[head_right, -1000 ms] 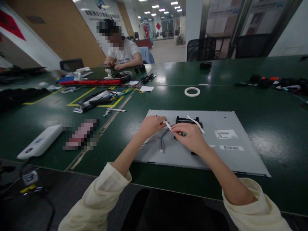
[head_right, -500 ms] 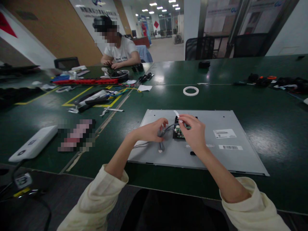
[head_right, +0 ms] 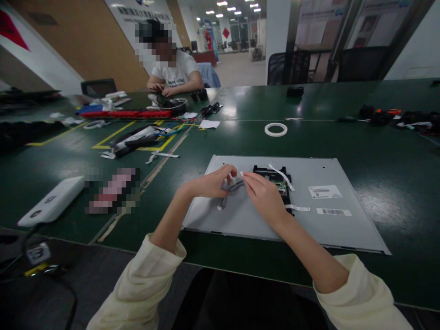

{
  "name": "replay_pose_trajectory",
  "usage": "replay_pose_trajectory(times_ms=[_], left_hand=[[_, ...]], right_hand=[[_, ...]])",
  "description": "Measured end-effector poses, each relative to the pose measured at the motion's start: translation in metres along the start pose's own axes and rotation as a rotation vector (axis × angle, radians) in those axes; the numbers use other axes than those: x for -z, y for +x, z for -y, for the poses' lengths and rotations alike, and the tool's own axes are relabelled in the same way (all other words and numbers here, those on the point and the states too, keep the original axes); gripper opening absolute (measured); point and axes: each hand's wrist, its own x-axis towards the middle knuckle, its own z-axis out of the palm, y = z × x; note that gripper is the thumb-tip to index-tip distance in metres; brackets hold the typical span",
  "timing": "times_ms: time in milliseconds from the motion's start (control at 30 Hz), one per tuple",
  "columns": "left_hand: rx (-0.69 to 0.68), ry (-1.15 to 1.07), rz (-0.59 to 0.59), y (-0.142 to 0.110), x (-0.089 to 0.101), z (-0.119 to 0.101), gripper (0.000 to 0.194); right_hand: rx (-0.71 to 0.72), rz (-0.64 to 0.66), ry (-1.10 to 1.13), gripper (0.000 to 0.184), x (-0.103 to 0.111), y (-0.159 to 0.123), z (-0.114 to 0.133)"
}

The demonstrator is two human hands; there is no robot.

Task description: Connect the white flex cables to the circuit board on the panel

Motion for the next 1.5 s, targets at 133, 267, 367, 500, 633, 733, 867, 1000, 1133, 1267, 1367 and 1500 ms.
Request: replay_pose_trajectory(times_ms=[133, 267, 367, 500, 633, 733, 867, 1000, 1133, 1267, 1367, 1500], left_hand=[[0.046, -0.039, 0.0, -0.002, 0.002, 0.007, 0.053], [0.058, -0.051, 0.003, -0.004, 0.003, 0.009, 0.059], [0.053, -0.055, 0.009, -0.004, 0.005, 0.007, 0.063], [0.041, -0.044, 0.009, -0.004, 0.006, 0.004, 0.063], [0.019, -0.014, 0.017, -0.005, 0.006, 0.004, 0.06], [0.016, -0.01, 0.025, -0.004, 0.006, 0.005, 0.058], [0.009, -0.01, 0.026, -0.003, 0.005, 0.006, 0.052], [-0.045, -0.011, 0.02, -0.001, 0.005, 0.006, 0.049], [-0.066, 0.023, 0.018, 0.0, 0.007, 0.004, 0.051], [-0.082, 0.109, 0.019, -0.002, 0.007, 0.005, 0.053], [-0.07, 0.146, 0.024, -0.004, 0.005, 0.01, 0.06], [-0.058, 0.133, 0.093, -0.004, 0.002, 0.019, 0.067]], right_hand=[[0.038, 0.063, -0.088, 0.028, -0.002, -0.003, 0.002], [0.073, 0.112, -0.179, 0.028, -0.003, -0.006, 0.008], [0.114, 0.173, -0.265, 0.028, -0.004, -0.008, 0.011], [0.173, 0.234, -0.332, 0.027, -0.007, -0.011, 0.013], [0.207, 0.235, -0.333, 0.026, -0.012, -0.013, 0.015], [0.222, 0.246, -0.325, 0.025, -0.014, -0.014, 0.015], [0.229, 0.263, -0.315, 0.025, -0.016, -0.014, 0.015], [0.222, 0.268, -0.298, 0.024, -0.017, -0.015, 0.015], [0.26, 0.33, -0.299, 0.024, -0.017, -0.017, 0.018], [0.266, 0.36, -0.336, 0.026, -0.017, -0.019, 0.024], [0.293, 0.382, -0.361, 0.028, -0.016, -0.02, 0.029], [0.319, 0.407, -0.377, 0.033, -0.014, -0.02, 0.033]])
